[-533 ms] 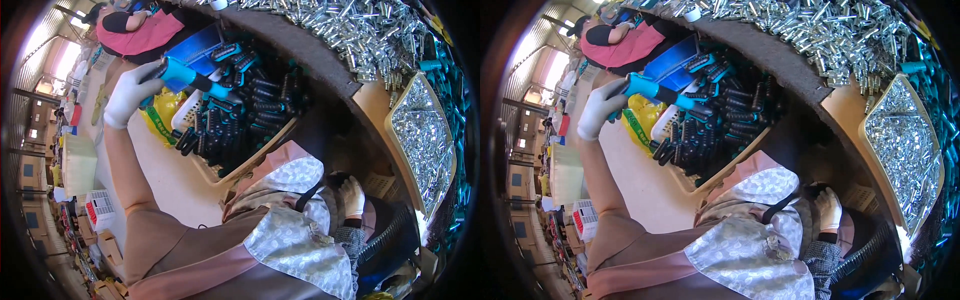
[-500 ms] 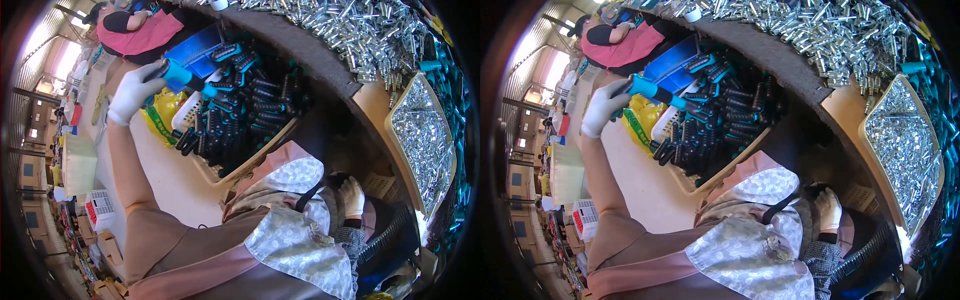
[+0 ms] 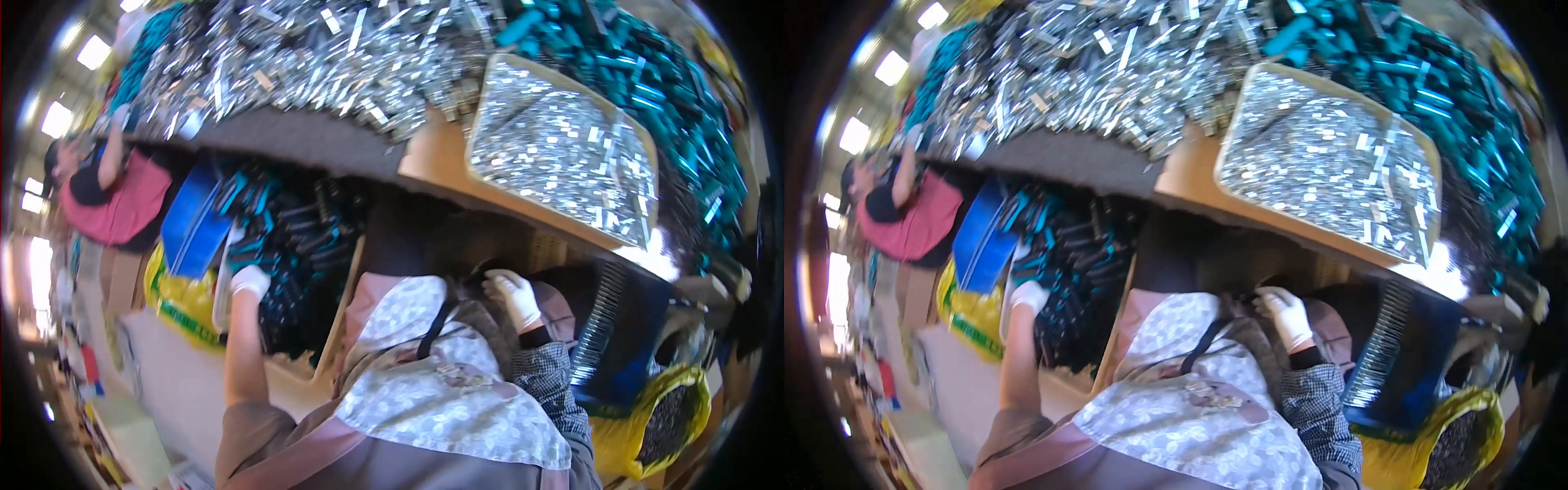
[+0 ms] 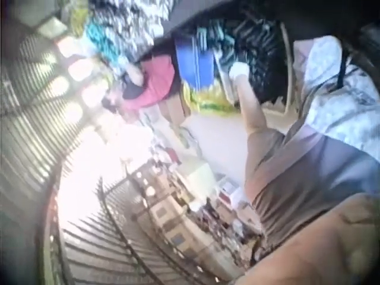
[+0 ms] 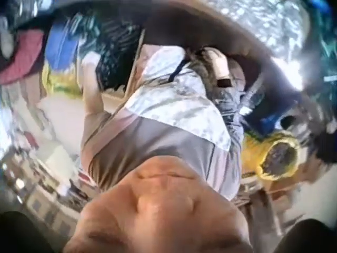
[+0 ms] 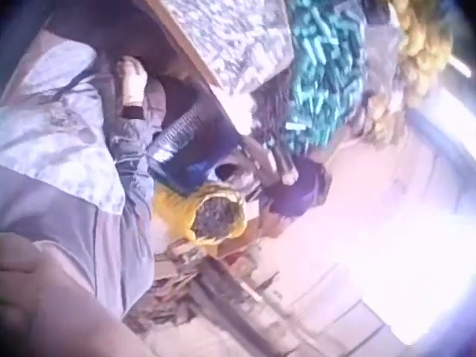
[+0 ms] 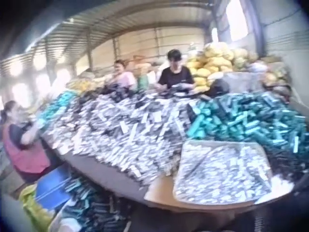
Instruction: Assembling components of a handheld tool, likely a caulking gun, by inserting rods, springs, and triggers into plastic handles.
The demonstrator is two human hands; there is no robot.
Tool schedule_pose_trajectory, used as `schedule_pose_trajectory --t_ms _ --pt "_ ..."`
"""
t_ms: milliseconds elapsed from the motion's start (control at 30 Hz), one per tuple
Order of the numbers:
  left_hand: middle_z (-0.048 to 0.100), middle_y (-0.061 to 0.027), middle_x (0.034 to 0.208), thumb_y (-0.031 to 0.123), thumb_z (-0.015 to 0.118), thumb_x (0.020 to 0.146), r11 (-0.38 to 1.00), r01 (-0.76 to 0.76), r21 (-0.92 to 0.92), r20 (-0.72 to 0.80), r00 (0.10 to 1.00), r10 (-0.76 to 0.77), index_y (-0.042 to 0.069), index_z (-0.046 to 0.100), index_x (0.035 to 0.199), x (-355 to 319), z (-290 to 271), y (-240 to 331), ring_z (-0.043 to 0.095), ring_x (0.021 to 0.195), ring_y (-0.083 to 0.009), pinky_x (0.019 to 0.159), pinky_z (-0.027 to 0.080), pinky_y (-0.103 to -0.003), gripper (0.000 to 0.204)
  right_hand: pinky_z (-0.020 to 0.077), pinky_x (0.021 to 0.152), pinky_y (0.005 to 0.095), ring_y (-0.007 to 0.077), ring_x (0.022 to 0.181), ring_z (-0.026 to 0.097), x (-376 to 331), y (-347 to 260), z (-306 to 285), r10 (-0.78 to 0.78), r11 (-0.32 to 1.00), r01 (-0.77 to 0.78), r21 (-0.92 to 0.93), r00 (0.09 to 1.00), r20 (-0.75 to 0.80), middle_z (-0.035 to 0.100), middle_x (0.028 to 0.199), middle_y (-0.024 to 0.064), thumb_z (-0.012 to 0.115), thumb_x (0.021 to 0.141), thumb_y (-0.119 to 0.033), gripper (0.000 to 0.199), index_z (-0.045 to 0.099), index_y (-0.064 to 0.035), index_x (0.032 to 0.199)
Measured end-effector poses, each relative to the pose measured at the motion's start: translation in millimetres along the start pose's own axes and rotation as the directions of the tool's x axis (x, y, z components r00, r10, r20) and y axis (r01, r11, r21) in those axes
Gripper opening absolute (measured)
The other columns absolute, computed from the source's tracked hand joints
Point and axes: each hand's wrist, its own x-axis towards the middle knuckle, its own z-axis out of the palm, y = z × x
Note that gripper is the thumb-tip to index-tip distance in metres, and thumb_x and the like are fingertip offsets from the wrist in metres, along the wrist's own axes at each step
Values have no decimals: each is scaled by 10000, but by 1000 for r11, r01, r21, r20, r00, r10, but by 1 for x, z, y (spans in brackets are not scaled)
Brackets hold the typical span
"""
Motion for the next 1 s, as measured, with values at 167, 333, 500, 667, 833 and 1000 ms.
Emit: schedule_pose_trajectory --t_ms 167,333,500,667,833,1000 --pt "715 -212 1133 319 653 903 714 -652 -255 -145 756 639 2 725 1122 -77 -158 86 673 1072 -382 959 517 -413 392 511 964 349 230 1057 661 -63 -154 29 -154 885 344 -313 852 500 698 1107 141 559 1011 -177 319 655 38 1226" --pt "705 -214 1146 283 660 897 298 -933 -200 -284 346 894 28 701 1181 -140 -277 198 672 1069 -373 952 519 -422 383 533 926 345 219 1012 698 -75 -283 41 -333 652 615 -444 758 561 732 1084 121 611 958 -137 245 706 8 1132" --pt "728 -191 1090 340 577 926 256 -963 85 -393 204 897 46 708 1176 -72 -329 295 693 1019 -359 932 532 -427 408 552 854 333 208 928 719 -37 -360 59 -518 386 620 -683 758 396 751 994 138 608 926 -86 226 719 26 1088" --pt "731 -185 1083 291 559 913 481 -870 110 -491 373 787 98 752 1115 18 -351 346 694 1030 -345 946 526 -434 340 548 835 412 373 896 699 45 -416 68 -627 -121 634 -764 548 554 722 939 212 595 899 -186 252 743 2 978" --pt "727 -176 1102 236 577 857 609 -793 3 -588 491 643 136 766 1112 90 -378 338 698 1018 -360 952 537 -421 332 552 823 425 359 881 702 165 -448 58 -585 -304 454 -837 604 541 738 909 153 607 856 -187 206 776 -99 935" --pt "726 -159 1148 289 584 880 590 -807 27 -605 457 652 144 763 1131 99 -387 358 693 1064 -340 964 534 -430 340 563 812 448 356 890 715 222 -455 72 -497 -508 102 -855 776 388 744 904 158 611 828 -129 186 780 -112 905"
